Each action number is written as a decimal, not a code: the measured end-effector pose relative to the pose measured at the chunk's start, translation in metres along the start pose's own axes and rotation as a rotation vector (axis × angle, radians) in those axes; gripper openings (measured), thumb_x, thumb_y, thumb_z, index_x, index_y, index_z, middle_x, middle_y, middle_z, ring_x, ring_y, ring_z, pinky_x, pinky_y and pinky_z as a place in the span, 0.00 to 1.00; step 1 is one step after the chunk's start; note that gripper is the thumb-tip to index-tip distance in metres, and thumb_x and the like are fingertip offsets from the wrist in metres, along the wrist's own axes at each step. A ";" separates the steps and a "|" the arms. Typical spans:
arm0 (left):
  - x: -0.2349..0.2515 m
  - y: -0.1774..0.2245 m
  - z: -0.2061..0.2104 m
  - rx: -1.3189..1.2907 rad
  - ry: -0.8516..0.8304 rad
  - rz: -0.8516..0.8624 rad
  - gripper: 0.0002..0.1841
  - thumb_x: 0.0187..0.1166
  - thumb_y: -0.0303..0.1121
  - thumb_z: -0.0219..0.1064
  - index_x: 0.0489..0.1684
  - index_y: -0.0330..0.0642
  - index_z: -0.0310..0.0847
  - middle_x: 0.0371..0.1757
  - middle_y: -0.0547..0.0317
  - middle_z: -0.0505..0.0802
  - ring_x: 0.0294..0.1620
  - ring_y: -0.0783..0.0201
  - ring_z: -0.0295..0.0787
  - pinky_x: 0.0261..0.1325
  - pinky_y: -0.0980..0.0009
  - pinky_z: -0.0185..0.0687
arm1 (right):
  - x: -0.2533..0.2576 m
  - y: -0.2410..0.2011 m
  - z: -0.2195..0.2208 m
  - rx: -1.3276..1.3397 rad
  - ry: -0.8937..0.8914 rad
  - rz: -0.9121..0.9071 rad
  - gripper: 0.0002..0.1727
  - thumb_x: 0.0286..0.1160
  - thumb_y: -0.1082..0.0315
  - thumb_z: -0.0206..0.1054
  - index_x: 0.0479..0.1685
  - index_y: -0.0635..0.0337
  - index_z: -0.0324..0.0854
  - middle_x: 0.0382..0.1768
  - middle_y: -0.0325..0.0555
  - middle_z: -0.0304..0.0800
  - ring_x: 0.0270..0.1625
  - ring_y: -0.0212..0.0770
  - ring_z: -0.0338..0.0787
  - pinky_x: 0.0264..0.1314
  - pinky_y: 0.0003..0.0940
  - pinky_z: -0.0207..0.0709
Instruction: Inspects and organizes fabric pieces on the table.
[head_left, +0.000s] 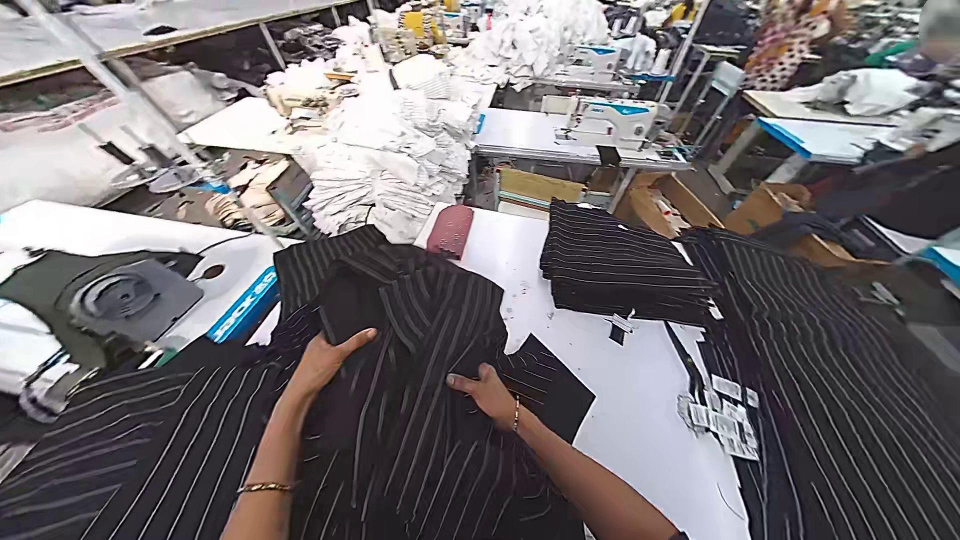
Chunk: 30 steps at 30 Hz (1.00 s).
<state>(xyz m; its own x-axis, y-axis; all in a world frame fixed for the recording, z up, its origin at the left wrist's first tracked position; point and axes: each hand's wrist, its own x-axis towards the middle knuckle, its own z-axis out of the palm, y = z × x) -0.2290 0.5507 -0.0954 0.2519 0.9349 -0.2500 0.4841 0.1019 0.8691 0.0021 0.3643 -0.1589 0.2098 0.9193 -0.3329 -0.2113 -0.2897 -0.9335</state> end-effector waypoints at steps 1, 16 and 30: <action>0.007 -0.013 -0.005 0.020 0.019 -0.043 0.36 0.70 0.46 0.80 0.73 0.32 0.74 0.64 0.41 0.89 0.63 0.58 0.87 0.71 0.54 0.78 | 0.004 0.005 -0.002 0.014 0.005 0.026 0.26 0.72 0.63 0.78 0.65 0.68 0.78 0.58 0.51 0.90 0.61 0.32 0.88 0.70 0.31 0.79; -0.070 0.054 0.067 0.494 0.025 0.749 0.25 0.85 0.43 0.61 0.70 0.31 0.78 0.60 0.28 0.88 0.60 0.31 0.86 0.63 0.35 0.79 | -0.160 0.036 -0.060 -0.530 0.294 0.101 0.32 0.74 0.50 0.74 0.70 0.64 0.81 0.58 0.58 0.92 0.64 0.49 0.90 0.73 0.49 0.77; -0.173 -0.010 0.294 0.748 -0.602 0.943 0.35 0.77 0.54 0.71 0.67 0.26 0.82 0.67 0.18 0.83 0.71 0.21 0.78 0.69 0.23 0.66 | -0.200 0.074 -0.150 -0.805 0.908 0.237 0.41 0.68 0.36 0.72 0.71 0.63 0.82 0.77 0.63 0.77 0.83 0.62 0.72 0.82 0.65 0.65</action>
<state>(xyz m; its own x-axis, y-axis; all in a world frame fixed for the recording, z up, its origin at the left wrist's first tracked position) -0.0306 0.2878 -0.1861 0.9727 0.2318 -0.0058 0.2127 -0.8819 0.4208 0.0880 0.1190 -0.1820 0.9004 0.3973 -0.1774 0.2456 -0.8006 -0.5466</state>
